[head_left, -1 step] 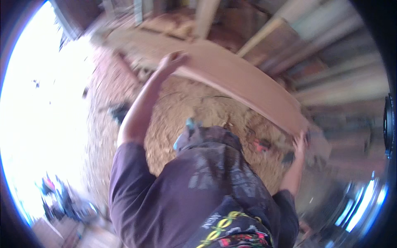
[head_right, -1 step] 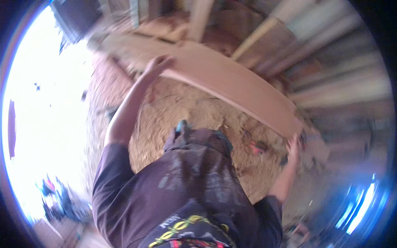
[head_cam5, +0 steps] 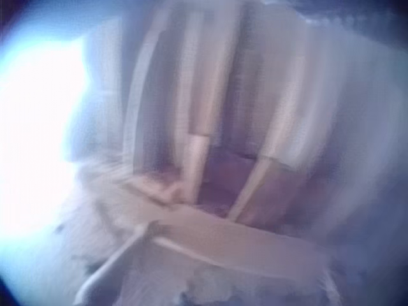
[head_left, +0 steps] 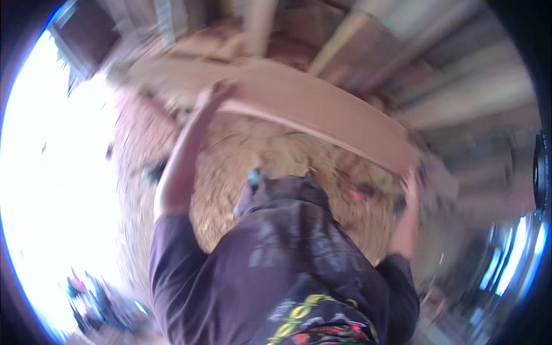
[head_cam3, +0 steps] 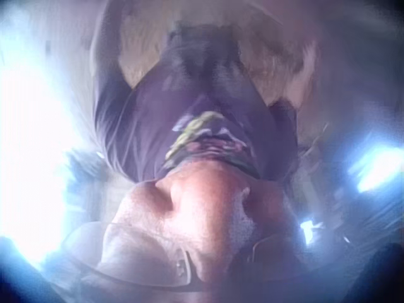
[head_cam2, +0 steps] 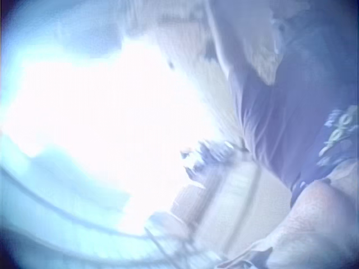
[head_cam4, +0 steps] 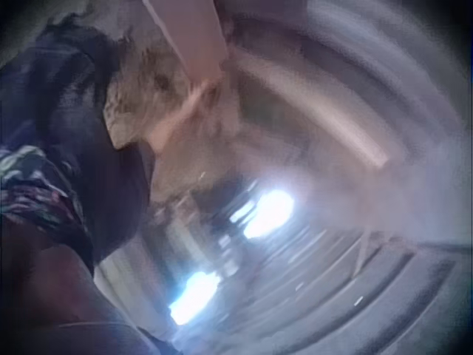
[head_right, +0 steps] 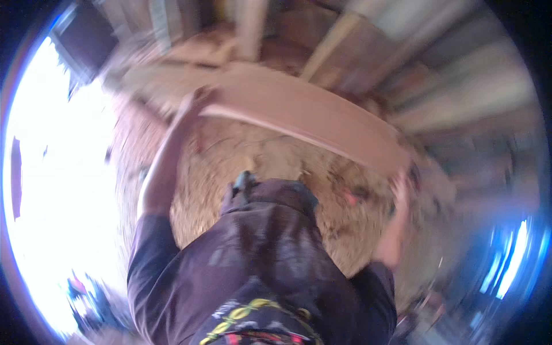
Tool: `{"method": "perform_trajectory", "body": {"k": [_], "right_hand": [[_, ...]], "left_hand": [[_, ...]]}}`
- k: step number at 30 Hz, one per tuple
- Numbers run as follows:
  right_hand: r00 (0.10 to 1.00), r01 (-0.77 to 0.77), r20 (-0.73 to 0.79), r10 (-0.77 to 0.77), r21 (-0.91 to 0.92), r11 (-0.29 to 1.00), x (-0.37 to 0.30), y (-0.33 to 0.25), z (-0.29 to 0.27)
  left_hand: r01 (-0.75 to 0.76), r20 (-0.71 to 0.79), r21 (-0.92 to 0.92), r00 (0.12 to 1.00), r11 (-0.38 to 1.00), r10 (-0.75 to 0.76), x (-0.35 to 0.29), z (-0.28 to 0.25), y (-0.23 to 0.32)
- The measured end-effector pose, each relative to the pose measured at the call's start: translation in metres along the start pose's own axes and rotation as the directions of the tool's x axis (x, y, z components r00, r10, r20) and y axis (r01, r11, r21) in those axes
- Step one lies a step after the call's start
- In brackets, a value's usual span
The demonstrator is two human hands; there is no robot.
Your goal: The person measures a long curved wooden plank with a tape measure and marks it with a pencil. They then use a try square to draw straight lines on the plank. The person repeats the measuring and marking process several times.
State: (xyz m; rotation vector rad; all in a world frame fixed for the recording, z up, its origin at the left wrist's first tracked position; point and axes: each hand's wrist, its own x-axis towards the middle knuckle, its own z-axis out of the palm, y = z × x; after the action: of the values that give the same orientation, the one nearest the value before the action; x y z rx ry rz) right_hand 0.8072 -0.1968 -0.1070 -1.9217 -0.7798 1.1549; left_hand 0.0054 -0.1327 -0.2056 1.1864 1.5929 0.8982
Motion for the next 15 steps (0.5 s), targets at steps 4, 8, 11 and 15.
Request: {"method": "perform_trajectory", "body": {"k": [4, 8, 11, 15], "right_hand": [[0.996, 0.038, -0.078, -0.032, 0.074, 0.997, -0.003, 0.006, 0.011], [0.967, 0.164, -0.234, -0.098, 0.282, 0.945, -0.012, 0.037, 0.025], [0.920, 0.212, -0.391, -0.031, 0.429, 0.878, 0.003, 0.071, 0.044], [0.953, 0.226, -0.293, -0.082, 0.499, 0.836, -0.019, 0.132, 0.089]], "left_hand": [[0.043, -0.056, -0.208, 0.997, 0.977, -0.056, 0.016, -0.017, -0.018], [-0.129, -0.345, 0.373, 0.900, 0.919, 0.266, 0.018, -0.019, 0.027], [-0.300, -0.296, 0.559, 0.799, 0.773, 0.524, 0.025, 0.045, 0.092], [-0.442, 0.102, 0.571, 0.874, 0.692, 0.474, 0.004, 0.161, 0.170]]}}
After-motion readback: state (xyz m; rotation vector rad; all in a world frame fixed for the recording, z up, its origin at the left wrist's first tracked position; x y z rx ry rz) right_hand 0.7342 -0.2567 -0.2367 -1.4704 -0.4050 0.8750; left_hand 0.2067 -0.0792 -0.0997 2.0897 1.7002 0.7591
